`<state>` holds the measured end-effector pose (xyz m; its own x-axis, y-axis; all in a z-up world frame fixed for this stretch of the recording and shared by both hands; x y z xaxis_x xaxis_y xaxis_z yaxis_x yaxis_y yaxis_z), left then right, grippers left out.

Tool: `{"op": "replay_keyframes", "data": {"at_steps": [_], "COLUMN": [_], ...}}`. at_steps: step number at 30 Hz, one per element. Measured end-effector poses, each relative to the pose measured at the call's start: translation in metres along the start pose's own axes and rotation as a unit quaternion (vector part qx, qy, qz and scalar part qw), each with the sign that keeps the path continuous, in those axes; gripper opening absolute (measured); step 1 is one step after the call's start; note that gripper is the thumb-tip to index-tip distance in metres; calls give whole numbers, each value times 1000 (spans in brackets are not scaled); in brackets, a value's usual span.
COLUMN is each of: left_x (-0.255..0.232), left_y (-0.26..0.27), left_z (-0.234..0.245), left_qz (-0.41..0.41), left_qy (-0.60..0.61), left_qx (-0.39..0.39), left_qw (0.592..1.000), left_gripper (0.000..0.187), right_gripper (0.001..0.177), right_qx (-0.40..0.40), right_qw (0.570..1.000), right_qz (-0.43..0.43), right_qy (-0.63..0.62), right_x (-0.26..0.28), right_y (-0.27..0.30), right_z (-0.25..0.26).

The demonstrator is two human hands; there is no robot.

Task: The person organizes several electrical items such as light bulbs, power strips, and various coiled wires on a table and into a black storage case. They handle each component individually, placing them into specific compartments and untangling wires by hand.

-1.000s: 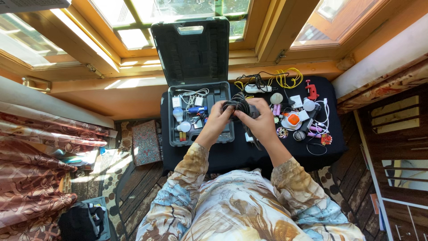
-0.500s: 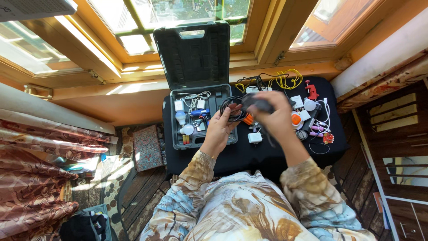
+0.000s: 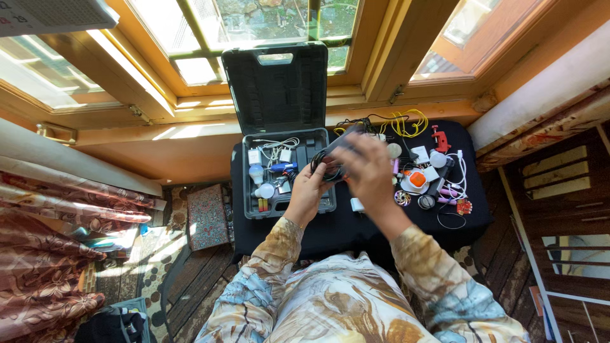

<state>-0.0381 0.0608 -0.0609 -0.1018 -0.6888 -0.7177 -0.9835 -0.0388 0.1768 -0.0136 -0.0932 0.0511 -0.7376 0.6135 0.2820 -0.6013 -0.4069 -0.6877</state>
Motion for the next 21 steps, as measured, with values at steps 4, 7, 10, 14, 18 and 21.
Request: {"op": "replay_keyframes", "data": {"at_steps": [4,7,10,14,18,21], "left_x": [3,-1,5,21,19,24], "left_y": [1,2,-3,-7,-6,-5], "left_z": [2,7,10,15,25,24], "left_qz": [-27,0,23,4,21,26], "left_qy": [-31,3,70,91,104,126], "left_qx": [-9,-48,-55,-35,-44,-35], "left_qw": [999,999,996,995,993,991], "left_gripper": [25,26,25,24,27,28], "right_gripper": [50,46,47,49,44,46], "right_qx": [53,21,-10,29,-80,23], "right_qw": [997,988,999,992,972,997], "right_qz": [-50,-155,-42,-123,-219,6], "right_qy": [34,15,16,-3,-30,-70], "right_x": [-7,-22,-2,-14,-28,-15], "right_y": [13,11,25,28,23,24], "right_z": [-8,-5,-3,-17,-1,5]}}
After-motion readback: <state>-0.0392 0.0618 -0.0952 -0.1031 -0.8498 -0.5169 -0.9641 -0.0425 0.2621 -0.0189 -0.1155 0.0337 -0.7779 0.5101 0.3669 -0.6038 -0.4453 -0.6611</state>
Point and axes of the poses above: each hand's wrist, its own y-axis away from the middle knuckle, its own z-axis out of the back of the hand, x = y × z, the point moved 1 cm from there along -y, towards the middle knuckle, and after that the axes turned 1 degree about -z, right-handed, at the moved point
